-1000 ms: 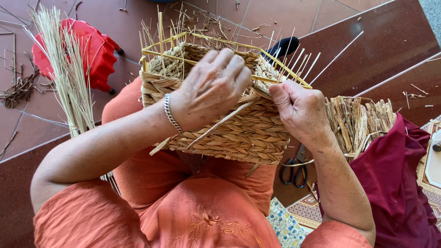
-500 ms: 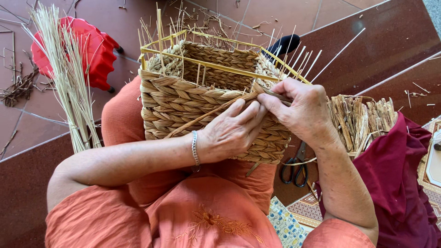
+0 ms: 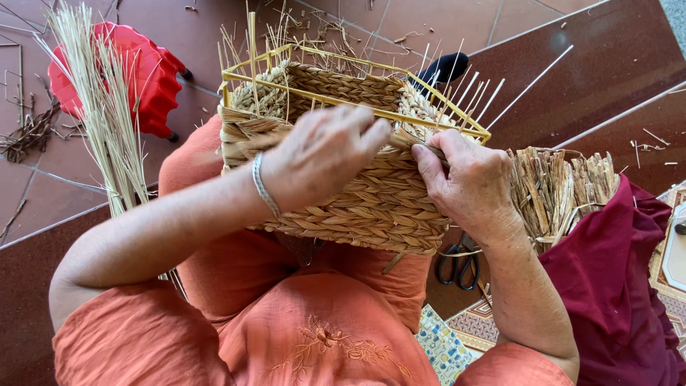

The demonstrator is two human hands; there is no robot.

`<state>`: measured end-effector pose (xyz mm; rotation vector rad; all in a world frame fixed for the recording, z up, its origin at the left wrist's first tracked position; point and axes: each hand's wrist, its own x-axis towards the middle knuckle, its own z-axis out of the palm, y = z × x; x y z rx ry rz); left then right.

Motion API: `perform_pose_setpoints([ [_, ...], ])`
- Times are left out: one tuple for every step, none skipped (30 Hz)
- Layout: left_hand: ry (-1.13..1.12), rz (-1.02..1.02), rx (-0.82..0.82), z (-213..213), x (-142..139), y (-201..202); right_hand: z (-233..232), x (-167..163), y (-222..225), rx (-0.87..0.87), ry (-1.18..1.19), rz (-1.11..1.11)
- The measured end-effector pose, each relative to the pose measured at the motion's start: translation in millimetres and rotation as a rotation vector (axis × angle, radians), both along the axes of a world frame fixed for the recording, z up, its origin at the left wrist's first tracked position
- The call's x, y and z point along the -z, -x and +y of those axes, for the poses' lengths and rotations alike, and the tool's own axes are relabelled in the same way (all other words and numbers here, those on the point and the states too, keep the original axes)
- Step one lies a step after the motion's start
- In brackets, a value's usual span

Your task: The person weaves a rectangular basket by hand, interlacing dried palm leaves through a bamboo frame. They repeatedly pull strands through the weave, tighten the structure, and adjust the basket's position on their lap.

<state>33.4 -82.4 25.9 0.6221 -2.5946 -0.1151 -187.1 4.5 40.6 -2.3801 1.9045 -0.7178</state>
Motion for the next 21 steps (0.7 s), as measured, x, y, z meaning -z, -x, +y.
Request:
perform_pose_setpoints([
  [0.005,0.046,0.03,-12.6,-2.0,1.9,0.5,0.4,-0.1,-0.003,0.008,-0.012],
  [0.01,0.093,0.059,-21.7,-3.3,3.6,1.2,0.6,-0.3,-0.007,0.015,-0.023],
  [-0.007,0.095,0.059,-28.6,-3.9,5.3,1.5,0.9,-0.4,-0.015,0.025,-0.033],
  [-0.023,0.095,0.057,-33.8,-4.4,6.2,1.8,1.1,-0.7,-0.008,0.01,-0.036],
  [-0.038,0.097,0.055,-36.7,-4.6,6.9,2.1,1.3,-0.9,-0.001,-0.004,-0.038],
  [-0.09,-0.068,-0.013,-36.6,-4.5,7.3,2.2,1.2,-1.1,0.006,-0.017,-0.039],
  [-0.141,-0.235,-0.077,-33.5,-4.1,7.8,2.0,1.1,-1.1,-0.002,0.003,-0.028],
  [-0.195,-0.405,-0.137,-29.7,-3.8,8.6,2.6,1.0,-1.3,-0.007,0.017,-0.02],
  [-0.087,-0.379,-0.152,-26.0,-3.6,9.9,3.0,0.8,-1.6,-0.01,0.03,-0.014],
  [0.02,-0.349,-0.167,-21.6,-3.1,11.4,3.7,0.7,-1.6,-0.015,0.029,-0.016],
  [0.125,-0.318,-0.186,-18.4,-2.5,12.5,3.9,0.5,-1.6,-0.024,0.029,-0.017],
  [0.193,-0.306,-0.199,-14.5,-1.5,13.2,4.4,0.6,-1.6,-0.034,0.032,-0.017],
  [0.263,-0.291,-0.215,-11.0,0.1,14.7,5.0,0.8,-1.6,-0.037,0.036,-0.043],
  [0.333,-0.276,-0.233,-9.7,1.7,16.1,5.7,1.2,-1.6,-0.044,0.04,-0.067],
  [0.362,-0.241,-0.252,-11.7,3.5,17.9,6.2,2.0,-1.5,-0.047,0.044,-0.093],
  [0.39,-0.208,-0.269,-15.3,5.2,20.3,6.6,3.1,-1.6,-0.042,0.057,-0.07],
  [0.417,-0.175,-0.285,-19.7,7.2,22.6,7.0,4.8,-2.0,-0.037,0.07,-0.049],
  [0.357,-0.204,-0.271,-25.9,8.8,24.9,7.7,6.6,-2.5,-0.032,0.082,-0.027],
  [0.298,-0.233,-0.258,-34.7,9.8,28.0,8.1,8.7,-2.9,-0.033,0.087,-0.022],
  [0.24,-0.263,-0.245,-42.7,10.6,30.9,8.9,11.0,-3.6,-0.034,0.093,-0.017],
  [0.19,-0.294,-0.186,-49.8,11.1,34.8,9.8,13.6,-4.6,-0.032,0.098,-0.012],
])
